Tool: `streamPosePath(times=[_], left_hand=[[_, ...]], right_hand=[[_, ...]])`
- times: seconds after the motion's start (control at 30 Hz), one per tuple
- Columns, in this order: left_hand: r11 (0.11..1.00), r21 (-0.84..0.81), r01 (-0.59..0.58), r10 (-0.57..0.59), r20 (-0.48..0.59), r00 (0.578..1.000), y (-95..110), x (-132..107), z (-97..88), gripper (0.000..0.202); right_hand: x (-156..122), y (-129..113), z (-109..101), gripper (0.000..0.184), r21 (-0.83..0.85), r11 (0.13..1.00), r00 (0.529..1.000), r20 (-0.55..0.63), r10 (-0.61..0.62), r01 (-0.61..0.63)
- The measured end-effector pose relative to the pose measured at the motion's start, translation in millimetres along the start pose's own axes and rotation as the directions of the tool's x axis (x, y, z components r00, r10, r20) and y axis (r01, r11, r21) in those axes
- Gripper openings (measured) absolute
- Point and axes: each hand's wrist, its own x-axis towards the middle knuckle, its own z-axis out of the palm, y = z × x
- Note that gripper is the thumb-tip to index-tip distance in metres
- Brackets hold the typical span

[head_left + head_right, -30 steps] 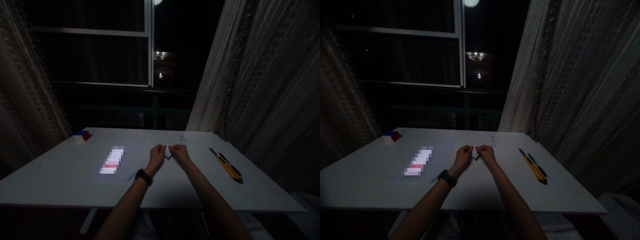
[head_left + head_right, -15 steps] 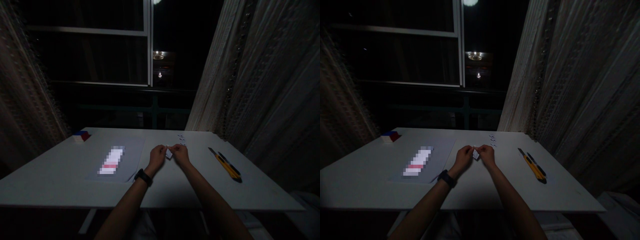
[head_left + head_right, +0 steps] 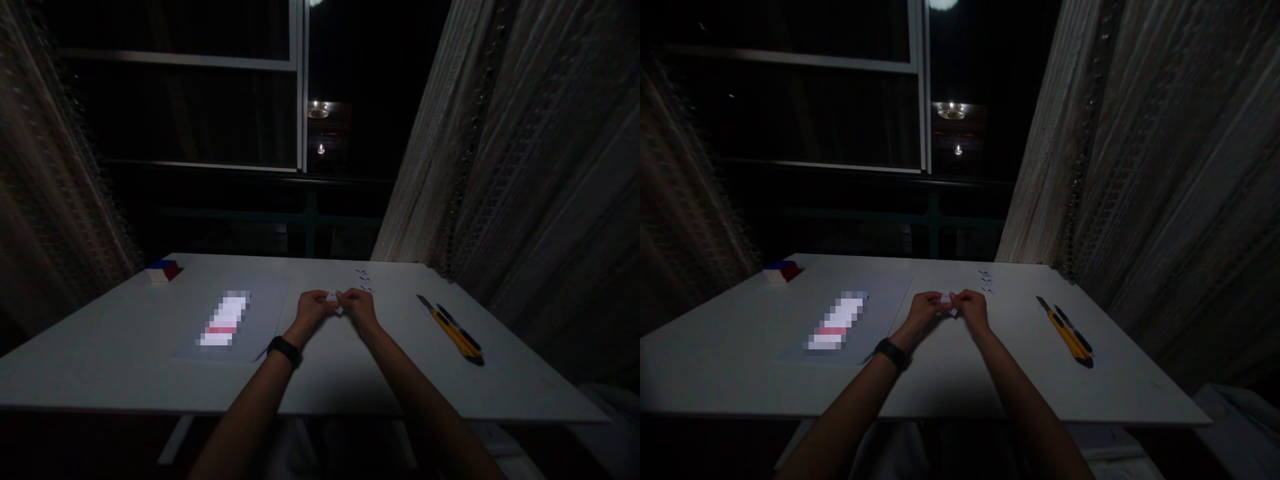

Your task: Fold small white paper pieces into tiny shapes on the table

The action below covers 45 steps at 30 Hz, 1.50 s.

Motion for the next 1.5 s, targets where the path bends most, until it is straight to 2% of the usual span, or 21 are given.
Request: streamPosePath(times=[0.2,0.37,0.6,0.77,1.0,1.13,1.27,1.4,1.5], left_hand=[[0.998,-0.048,0.031,-0.032,-0.033,0.999,4.2,-0.5,1.6,0.034],[1.000,0.012,0.018,-0.018,-0.054,0.998,5.8,-1.4,0.4,0.036],[0.997,0.072,-0.019,0.016,0.040,0.999,5.6,-3.4,-0.9,0.042],[0.998,0.067,-0.005,0.003,0.023,1.000,1.0,-0.4,1.1,0.042],[1.000,-0.010,0.012,-0.012,0.042,0.999,-0.2,0.9,5.5,0.047],[0.999,-0.022,0.049,-0.049,0.004,0.999,3.5,-2.3,5.2,0.045],[0.993,-0.058,0.104,-0.101,0.053,0.993,7.6,-5.8,1.6,0.049],[0.994,-0.023,0.103,-0.101,0.070,0.992,6.5,-4.7,-1.8,0.050],[0.997,0.029,0.065,-0.067,0.071,0.995,0.6,-0.4,-2.3,0.051]], right_hand=[[1.7,-2.9,-1.6,0.032,0.076,0.996,0.996,0.079,0.046,-0.052],[3.5,-2.5,-2.4,0.030,0.046,0.999,0.994,0.110,0.004,-0.009],[4.5,2.9,-4.4,0.024,-0.076,0.995,0.989,0.136,-0.059,0.070],[3.5,1.8,-3.9,0.024,-0.132,0.985,0.993,0.062,-0.099,0.107],[4.9,2.8,-2.6,0.026,-0.039,0.998,0.996,-0.063,-0.059,0.056],[2.5,-1.8,-1.1,0.030,0.043,0.999,1.000,0.001,0.018,-0.018],[0.0,-5.9,-0.3,0.034,0.086,0.995,0.996,0.076,0.053,-0.059],[-1.2,-2.6,-0.3,0.029,0.032,0.998,0.991,0.129,0.045,-0.049],[-1.3,3.1,-0.5,0.030,-0.030,1.000,0.993,0.118,0.013,-0.010]])
